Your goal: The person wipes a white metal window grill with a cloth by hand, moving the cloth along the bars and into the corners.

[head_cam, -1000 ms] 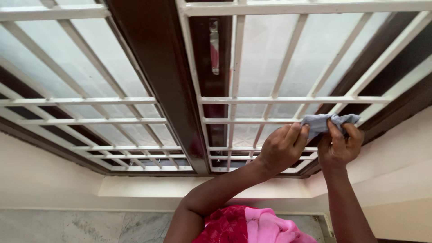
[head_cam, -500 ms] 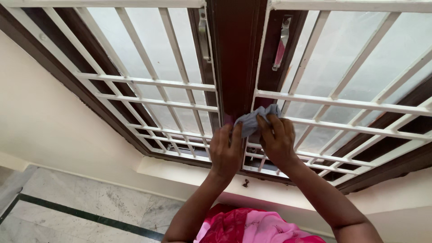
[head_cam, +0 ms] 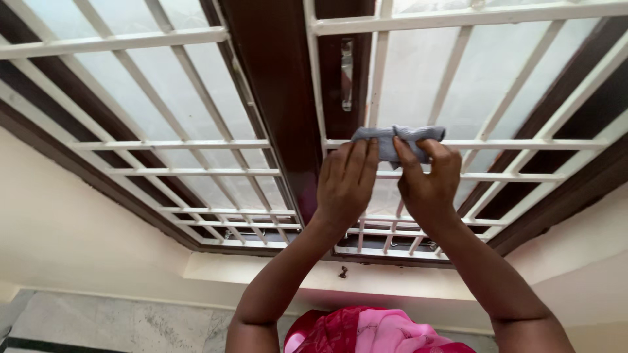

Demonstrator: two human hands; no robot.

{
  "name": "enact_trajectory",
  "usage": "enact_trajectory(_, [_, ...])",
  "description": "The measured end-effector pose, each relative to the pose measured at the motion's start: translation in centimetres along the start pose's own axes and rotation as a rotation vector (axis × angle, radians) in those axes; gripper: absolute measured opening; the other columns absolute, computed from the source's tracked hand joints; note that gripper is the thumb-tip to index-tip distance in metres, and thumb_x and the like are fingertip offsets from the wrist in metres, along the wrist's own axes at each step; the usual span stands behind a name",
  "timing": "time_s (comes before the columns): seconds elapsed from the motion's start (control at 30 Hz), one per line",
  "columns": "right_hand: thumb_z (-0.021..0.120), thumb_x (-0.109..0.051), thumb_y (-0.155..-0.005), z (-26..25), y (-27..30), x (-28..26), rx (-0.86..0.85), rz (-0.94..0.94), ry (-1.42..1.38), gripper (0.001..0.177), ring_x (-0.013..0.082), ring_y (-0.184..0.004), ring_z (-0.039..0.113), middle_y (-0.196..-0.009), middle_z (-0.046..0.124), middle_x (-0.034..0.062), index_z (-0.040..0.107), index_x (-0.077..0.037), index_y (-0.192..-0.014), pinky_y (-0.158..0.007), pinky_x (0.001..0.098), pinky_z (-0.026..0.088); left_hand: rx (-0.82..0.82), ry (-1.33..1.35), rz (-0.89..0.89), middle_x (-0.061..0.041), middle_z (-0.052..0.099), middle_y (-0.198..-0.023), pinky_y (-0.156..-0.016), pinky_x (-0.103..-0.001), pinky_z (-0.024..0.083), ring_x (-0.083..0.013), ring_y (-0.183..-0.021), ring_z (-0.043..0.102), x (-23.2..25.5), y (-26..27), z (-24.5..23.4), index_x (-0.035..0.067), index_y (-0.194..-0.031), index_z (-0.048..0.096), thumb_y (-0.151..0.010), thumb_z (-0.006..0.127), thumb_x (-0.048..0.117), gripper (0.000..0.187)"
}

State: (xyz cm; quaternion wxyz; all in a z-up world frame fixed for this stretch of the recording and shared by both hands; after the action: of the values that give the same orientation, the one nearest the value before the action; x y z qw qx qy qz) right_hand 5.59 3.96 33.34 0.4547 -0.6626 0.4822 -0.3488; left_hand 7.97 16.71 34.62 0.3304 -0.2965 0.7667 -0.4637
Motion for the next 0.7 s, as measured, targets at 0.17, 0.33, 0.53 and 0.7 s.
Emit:
enact_trajectory(0.17, [0.075, 0.009, -0.090, -4.3, 3.2, 7.3, 0.077, 0.003, 0.161, 0.045, 0.0299, -0.114, 0.053, -0.127, 0.053, 0.0119, 0.074, -0.011, -0.130, -0.094, 0.0428, 0.045, 0.059, 0.182, 0.139, -0.014, 0.066, -0.118, -0.093, -0.037, 0.055, -0.0255, -0.111, 0.063, 7.3, -3.4, 2.9, -0.004, -0.125, 0.068, -0.101, 0.067, 0.009, 0.028])
enact_trajectory(0.33, [0.082, 0.005, -0.101, -8.4, 6.7, 14.9, 0.113, 0.041, 0.371, 0.037, 0.0292, -0.115, 0.051, -0.131, 0.054, 0.0098, 0.076, -0.011, -0.134, -0.094, 0.0408, 0.045, 0.146, 0.297, 0.241, -0.013, 0.068, -0.112, -0.090, -0.032, 0.054, -0.0230, -0.105, 0.065, 14.5, -6.5, 5.8, -0.006, -0.122, 0.071, -0.099, 0.066, 0.005, 0.025])
enact_trajectory(0.53, [0.075, -0.001, -0.094, -11.7, 10.3, 18.8, 0.113, 0.106, 0.456, 0.046, 0.0300, -0.122, 0.049, -0.133, 0.052, 0.0121, 0.074, -0.008, -0.139, -0.094, 0.0388, 0.044, 0.312, 0.395, 0.309, -0.014, 0.066, -0.118, -0.100, -0.033, 0.055, -0.0241, -0.111, 0.064, 20.9, -6.4, 7.6, -0.010, -0.121, 0.072, -0.102, 0.063, 0.005, 0.026])
enact_trajectory(0.7, [0.085, -0.002, -0.093, -11.9, 11.4, 17.4, -0.077, 0.134, 0.509, 0.040, 0.0295, -0.109, 0.053, -0.121, 0.055, 0.0102, 0.080, -0.008, -0.132, -0.095, 0.0430, 0.047, -0.032, 0.189, 0.099, -0.024, 0.067, -0.131, -0.113, -0.037, 0.044, -0.0326, -0.129, 0.062, 23.5, -5.3, 8.6, -0.006, -0.130, 0.063, -0.096, 0.057, 0.018, 0.043])
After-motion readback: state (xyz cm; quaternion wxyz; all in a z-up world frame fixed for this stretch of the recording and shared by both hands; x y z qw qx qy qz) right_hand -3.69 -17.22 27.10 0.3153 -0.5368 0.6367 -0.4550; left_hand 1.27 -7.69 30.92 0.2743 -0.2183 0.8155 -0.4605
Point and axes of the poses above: each hand's wrist, its own y-axis away from the middle knuckle, its own z-axis out of the palm, x = y × z, the point moved 8 cm from there along -y, towards the middle knuckle
